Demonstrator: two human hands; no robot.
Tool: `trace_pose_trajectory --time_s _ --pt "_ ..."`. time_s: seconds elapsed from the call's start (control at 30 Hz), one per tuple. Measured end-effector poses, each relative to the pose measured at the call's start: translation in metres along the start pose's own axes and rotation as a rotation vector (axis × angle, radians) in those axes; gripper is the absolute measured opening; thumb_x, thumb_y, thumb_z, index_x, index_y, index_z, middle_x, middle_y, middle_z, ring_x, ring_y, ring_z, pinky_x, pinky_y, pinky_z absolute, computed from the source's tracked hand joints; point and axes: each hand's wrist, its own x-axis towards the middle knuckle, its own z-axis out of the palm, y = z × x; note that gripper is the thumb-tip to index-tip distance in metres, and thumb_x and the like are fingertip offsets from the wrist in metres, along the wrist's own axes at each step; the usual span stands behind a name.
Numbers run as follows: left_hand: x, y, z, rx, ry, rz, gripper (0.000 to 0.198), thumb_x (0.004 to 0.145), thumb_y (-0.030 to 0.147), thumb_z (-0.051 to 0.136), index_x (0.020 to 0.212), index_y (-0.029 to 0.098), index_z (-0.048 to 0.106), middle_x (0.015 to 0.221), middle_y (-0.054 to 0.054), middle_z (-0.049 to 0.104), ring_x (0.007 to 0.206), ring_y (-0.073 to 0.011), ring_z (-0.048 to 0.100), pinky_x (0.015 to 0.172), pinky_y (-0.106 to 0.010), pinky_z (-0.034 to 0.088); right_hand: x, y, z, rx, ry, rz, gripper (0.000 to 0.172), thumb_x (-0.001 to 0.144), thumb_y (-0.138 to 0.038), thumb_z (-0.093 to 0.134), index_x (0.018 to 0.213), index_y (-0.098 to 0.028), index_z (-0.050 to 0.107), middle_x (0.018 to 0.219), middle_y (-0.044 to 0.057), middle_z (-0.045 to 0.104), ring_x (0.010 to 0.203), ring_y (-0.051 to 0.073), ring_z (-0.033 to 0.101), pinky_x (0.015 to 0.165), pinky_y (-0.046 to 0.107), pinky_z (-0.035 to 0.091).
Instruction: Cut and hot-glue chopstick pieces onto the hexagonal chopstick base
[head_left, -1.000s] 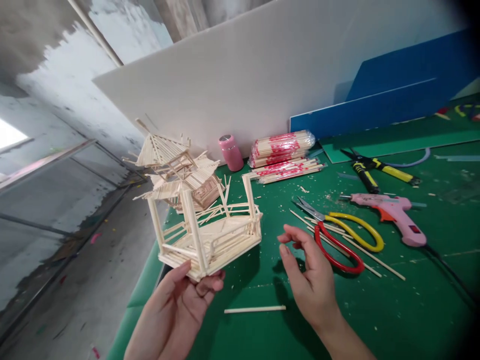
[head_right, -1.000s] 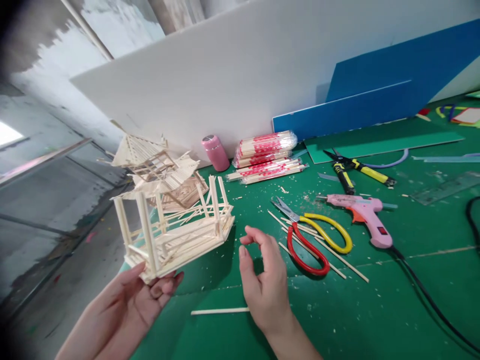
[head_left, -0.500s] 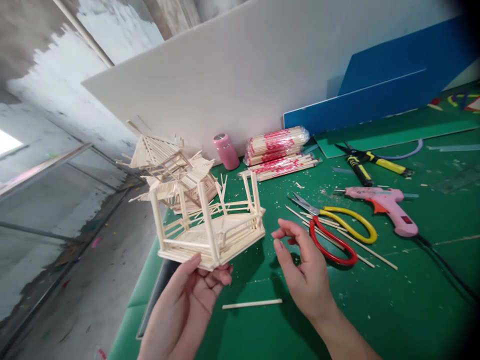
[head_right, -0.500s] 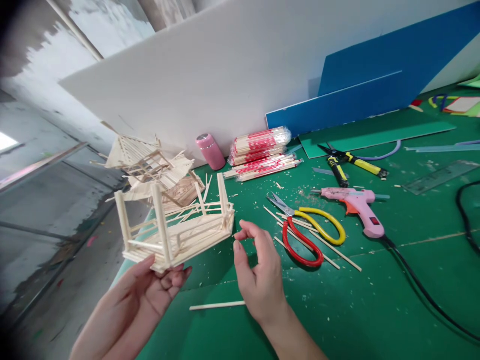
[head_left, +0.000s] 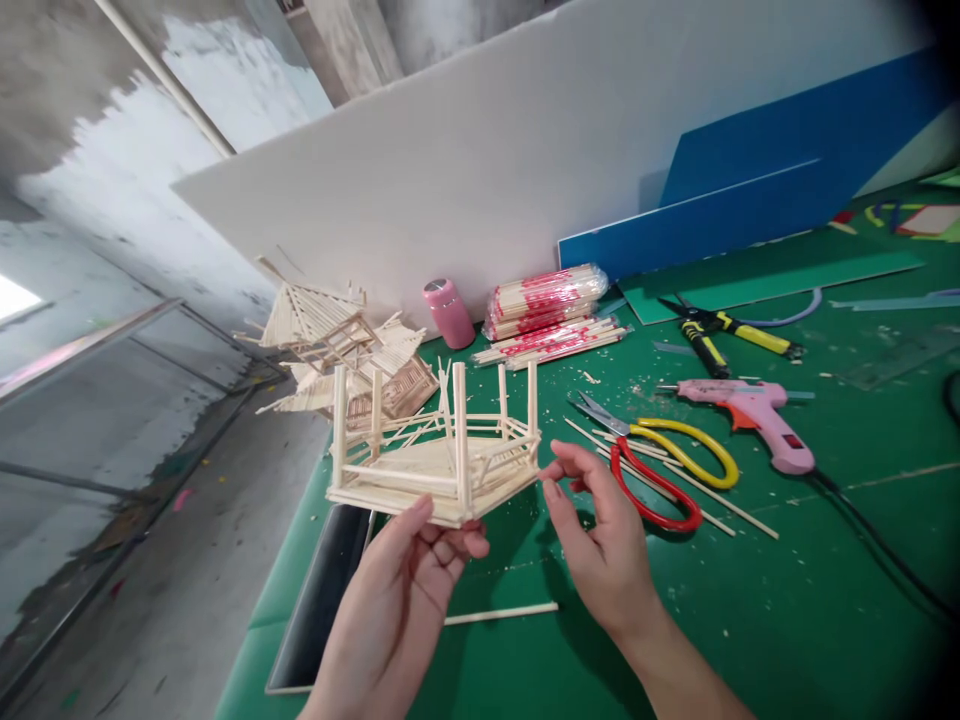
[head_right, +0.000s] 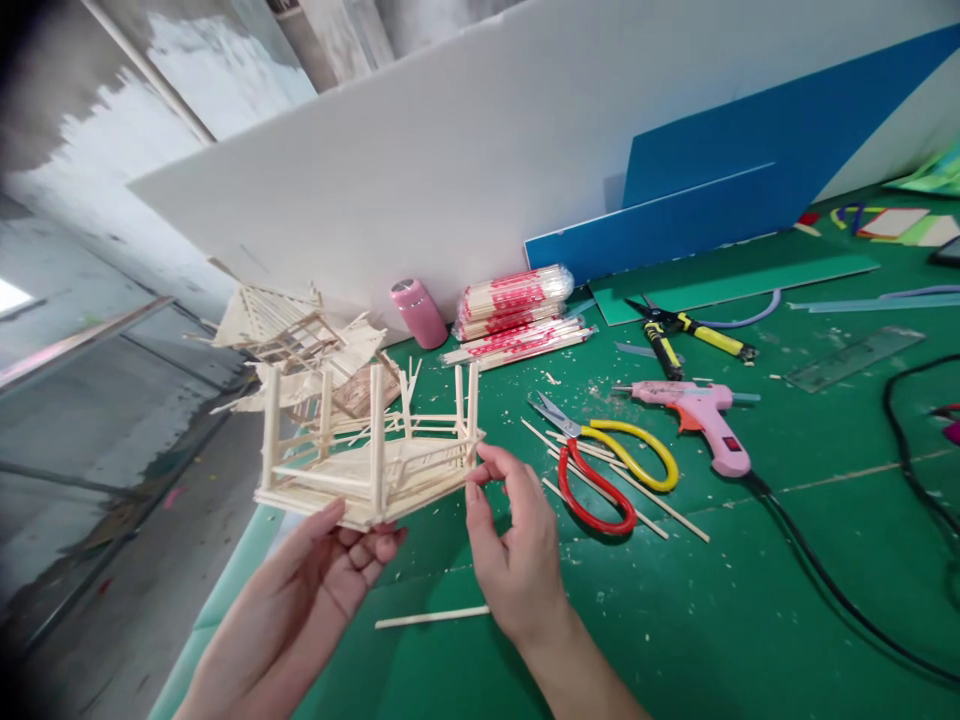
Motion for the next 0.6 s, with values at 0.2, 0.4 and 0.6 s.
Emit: trace_pose_trajectory --time_s 0.2,0.4,0.6 --pt "0.003 0.005 0.001 -0.008 -0.004 -0.008 0.015 0.078 0.009 0.048 0.073 0.012 0.062 0.060 -0.009 0.065 0.051 -0.0161 0.060 0.053 -0.027 0.052 0.000 -0.001 0.000 0.053 0.010 0.046 0.028 0.086 -0.021 0.046 0.114 -0.021 0.048 0.088 0.003 0.060 0.084 0.015 0.056 0.077 0.030 0.044" --pt "0.001 -0.004 0.002 -0.016 -0.035 -0.017 0.010 0.075 0.011 0.054 0.080 0.009 0.063 0.063 -0.009 0.066 0.054 -0.0162 0.061 0.058 -0.028 0.051 0.001 0.000 -0.004 0.079 0.031 0.090 0.025 0.091 -0.026 0.037 0.110 -0.021 0.051 0.070 0.001 0.056 0.068 0.014 0.055 0.063 0.029 0.046" --pt "-0.003 -0.034 0.001 -0.157 -0.142 -0.130 0.010 0.077 0.016 0.058 0.079 0.007 0.061 0.067 -0.008 0.067 0.056 -0.0160 0.062 0.063 -0.028 0.048 -0.002 -0.002 -0.007 0.002 0.216 -0.030 0.028 0.085 -0.021 0.048 0.113 -0.022 0.052 0.081 0.004 0.056 0.073 0.017 0.055 0.061 0.030 0.046"
